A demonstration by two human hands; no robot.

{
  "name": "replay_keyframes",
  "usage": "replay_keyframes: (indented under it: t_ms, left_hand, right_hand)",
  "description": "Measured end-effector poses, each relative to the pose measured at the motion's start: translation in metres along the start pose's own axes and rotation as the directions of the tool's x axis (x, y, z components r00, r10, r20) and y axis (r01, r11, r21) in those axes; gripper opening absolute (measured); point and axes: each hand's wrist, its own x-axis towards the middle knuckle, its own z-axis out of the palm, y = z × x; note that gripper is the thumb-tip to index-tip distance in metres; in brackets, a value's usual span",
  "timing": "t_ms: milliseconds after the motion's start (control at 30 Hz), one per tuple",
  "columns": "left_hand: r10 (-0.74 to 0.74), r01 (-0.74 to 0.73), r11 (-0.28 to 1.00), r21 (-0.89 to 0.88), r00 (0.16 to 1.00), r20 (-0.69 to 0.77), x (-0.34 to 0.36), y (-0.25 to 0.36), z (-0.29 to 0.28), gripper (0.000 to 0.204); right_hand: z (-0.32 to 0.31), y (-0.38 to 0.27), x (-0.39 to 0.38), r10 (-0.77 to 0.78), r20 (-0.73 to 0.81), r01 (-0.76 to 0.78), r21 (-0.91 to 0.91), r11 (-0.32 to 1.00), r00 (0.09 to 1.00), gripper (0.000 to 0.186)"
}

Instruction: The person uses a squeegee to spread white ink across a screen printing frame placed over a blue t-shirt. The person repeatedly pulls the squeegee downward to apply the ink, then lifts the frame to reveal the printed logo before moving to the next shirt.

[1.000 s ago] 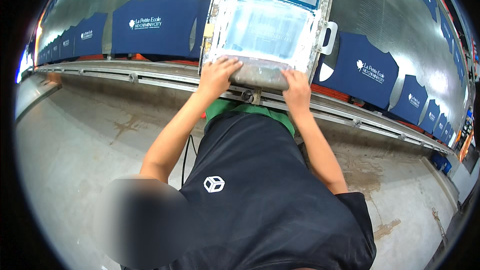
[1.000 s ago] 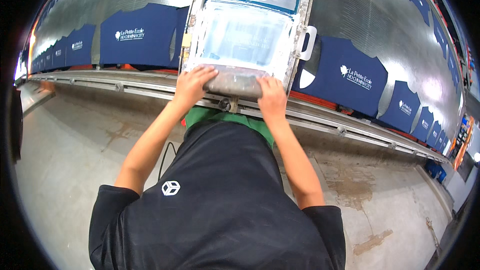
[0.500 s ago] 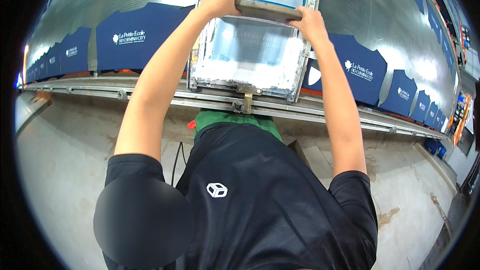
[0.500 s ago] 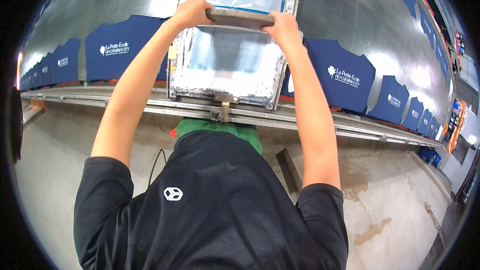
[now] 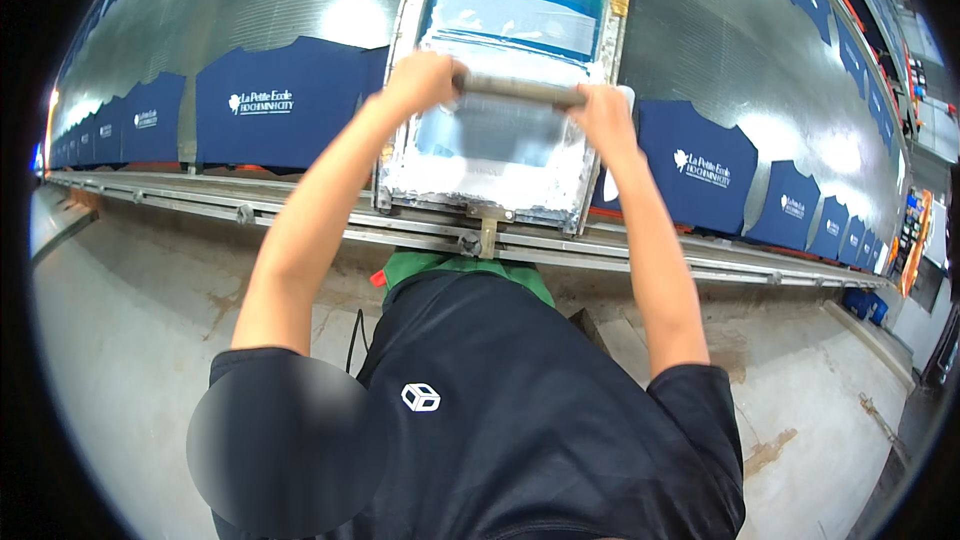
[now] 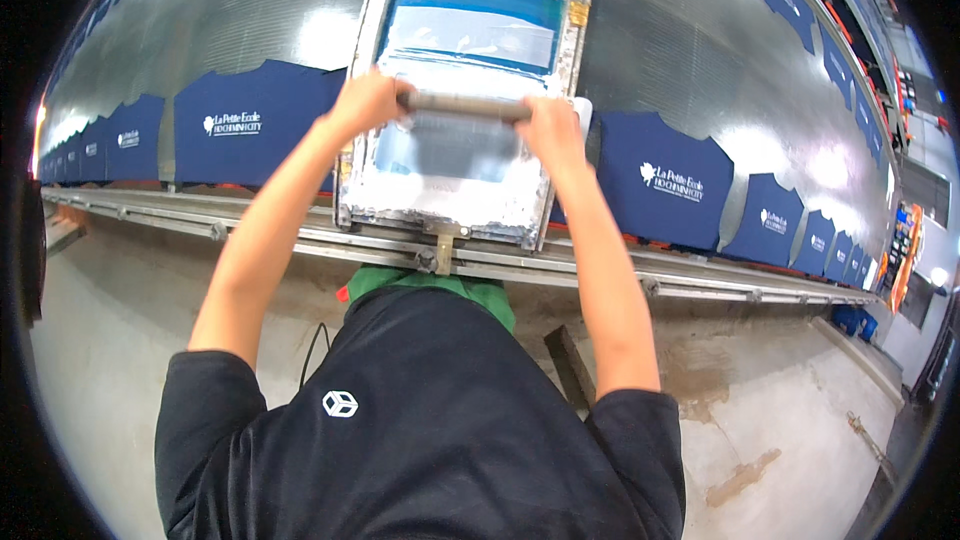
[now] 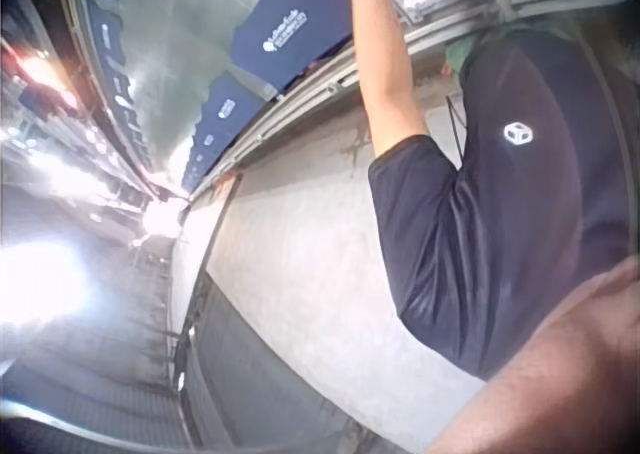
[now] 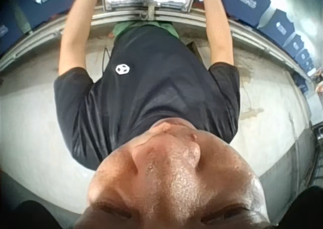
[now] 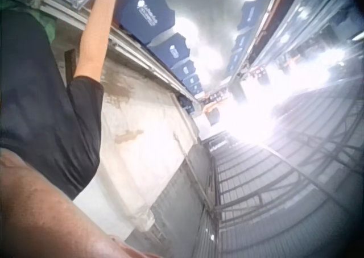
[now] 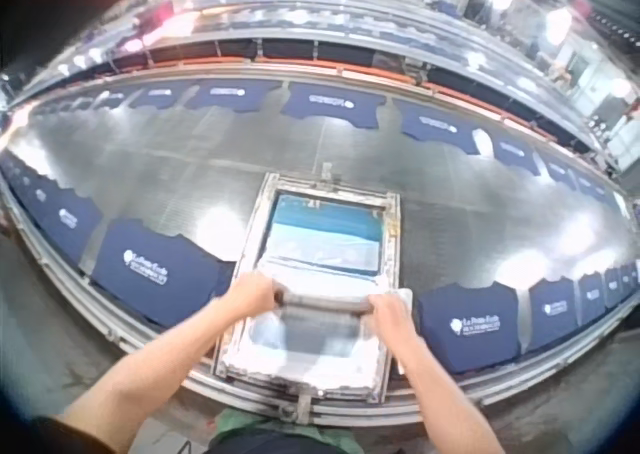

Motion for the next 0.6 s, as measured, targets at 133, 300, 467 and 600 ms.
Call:
replay_keyframes:
  t_ms: [133, 300, 467, 600]
  left_hand:
    - [0.084, -0.08, 0.996, 0.027, 0.976, -0.199, 0.057, -0.008, -0.02, 0.026]
    - [0.026, -0.024, 0.999, 0.022, 0.998, -0.058, 0.011, 0.004, 0.013, 0.03]
    - [0.044, -0.065, 0.992, -0.106, 0.979, -0.197, -0.112, 0.018, 0.084, 0.036]
    - [0.103, -0.102, 0.995, 0.023, 0.994, -0.036, -0.135, 0.028, 0.068, 0.038]
  right_hand:
    - [-0.014, 0.015, 0.062, 0.0, -0.052, -0.002, -0.028, 1.0, 0.999, 0.029]
    - [0.027, 0.022, 0.001, -0.036, -0.072, 0.033, -0.046, 0.998, 0.997, 0.027]
    - [0.062, -0.016, -0.125, -0.067, -0.165, 0.071, 0.023, 0.997, 0.984, 0.035]
    - [0.059, -0.016, -0.138, -0.117, -0.046, 0.117, -0.001, 0.993, 0.992, 0.032]
